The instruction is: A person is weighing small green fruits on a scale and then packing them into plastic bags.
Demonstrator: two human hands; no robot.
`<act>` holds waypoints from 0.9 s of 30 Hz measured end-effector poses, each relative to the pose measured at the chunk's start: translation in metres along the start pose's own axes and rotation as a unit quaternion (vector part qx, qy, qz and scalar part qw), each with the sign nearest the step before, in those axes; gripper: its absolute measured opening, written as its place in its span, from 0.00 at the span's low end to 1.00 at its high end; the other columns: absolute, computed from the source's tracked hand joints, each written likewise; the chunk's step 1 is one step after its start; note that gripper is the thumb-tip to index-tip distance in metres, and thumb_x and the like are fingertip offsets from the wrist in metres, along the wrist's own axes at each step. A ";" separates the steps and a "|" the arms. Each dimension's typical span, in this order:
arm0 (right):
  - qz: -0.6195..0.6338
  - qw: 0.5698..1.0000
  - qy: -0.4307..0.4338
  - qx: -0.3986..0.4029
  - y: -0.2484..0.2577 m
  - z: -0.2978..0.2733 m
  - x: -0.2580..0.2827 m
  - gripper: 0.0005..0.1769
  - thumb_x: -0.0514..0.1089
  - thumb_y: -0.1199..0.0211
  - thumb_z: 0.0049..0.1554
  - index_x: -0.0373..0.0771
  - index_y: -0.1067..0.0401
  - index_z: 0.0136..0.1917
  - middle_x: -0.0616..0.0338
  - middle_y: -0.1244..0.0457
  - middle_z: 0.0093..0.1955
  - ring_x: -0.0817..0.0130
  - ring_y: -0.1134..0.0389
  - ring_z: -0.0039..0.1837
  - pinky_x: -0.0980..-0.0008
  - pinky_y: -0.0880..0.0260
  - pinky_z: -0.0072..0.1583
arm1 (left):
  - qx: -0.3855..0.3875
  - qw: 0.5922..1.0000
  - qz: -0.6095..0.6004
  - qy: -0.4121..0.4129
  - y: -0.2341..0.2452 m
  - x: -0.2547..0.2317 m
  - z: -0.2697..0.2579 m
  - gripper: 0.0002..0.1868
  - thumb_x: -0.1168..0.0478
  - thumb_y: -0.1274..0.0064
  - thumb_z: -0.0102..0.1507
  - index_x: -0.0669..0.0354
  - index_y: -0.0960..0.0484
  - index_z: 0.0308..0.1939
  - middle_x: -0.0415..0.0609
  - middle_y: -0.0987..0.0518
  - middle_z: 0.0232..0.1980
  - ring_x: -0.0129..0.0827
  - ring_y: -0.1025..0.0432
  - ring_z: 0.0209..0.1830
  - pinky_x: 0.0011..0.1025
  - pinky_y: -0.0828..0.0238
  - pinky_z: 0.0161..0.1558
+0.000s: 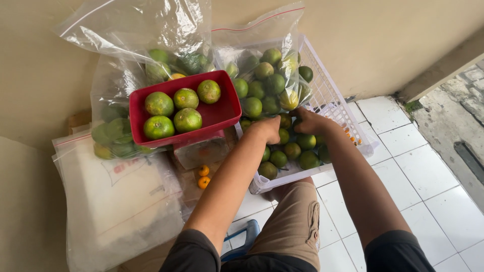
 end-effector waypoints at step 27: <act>0.287 0.950 0.065 -0.102 0.019 -0.032 0.000 0.17 0.43 0.33 0.45 0.37 0.23 0.49 0.50 0.33 0.36 0.63 0.33 0.35 0.66 0.34 0.26 | -0.089 0.863 -0.476 -0.140 0.012 -0.008 -0.002 0.22 0.48 0.66 0.73 0.46 0.30 0.68 0.66 0.21 0.45 0.43 0.20 0.39 0.29 0.18 0.38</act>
Point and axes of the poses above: each hand's wrist, its own z-axis towards the middle knuckle, its own y-axis out of the back of the hand, x = y × z, the point moved 4 cm from there along z, towards the middle knuckle
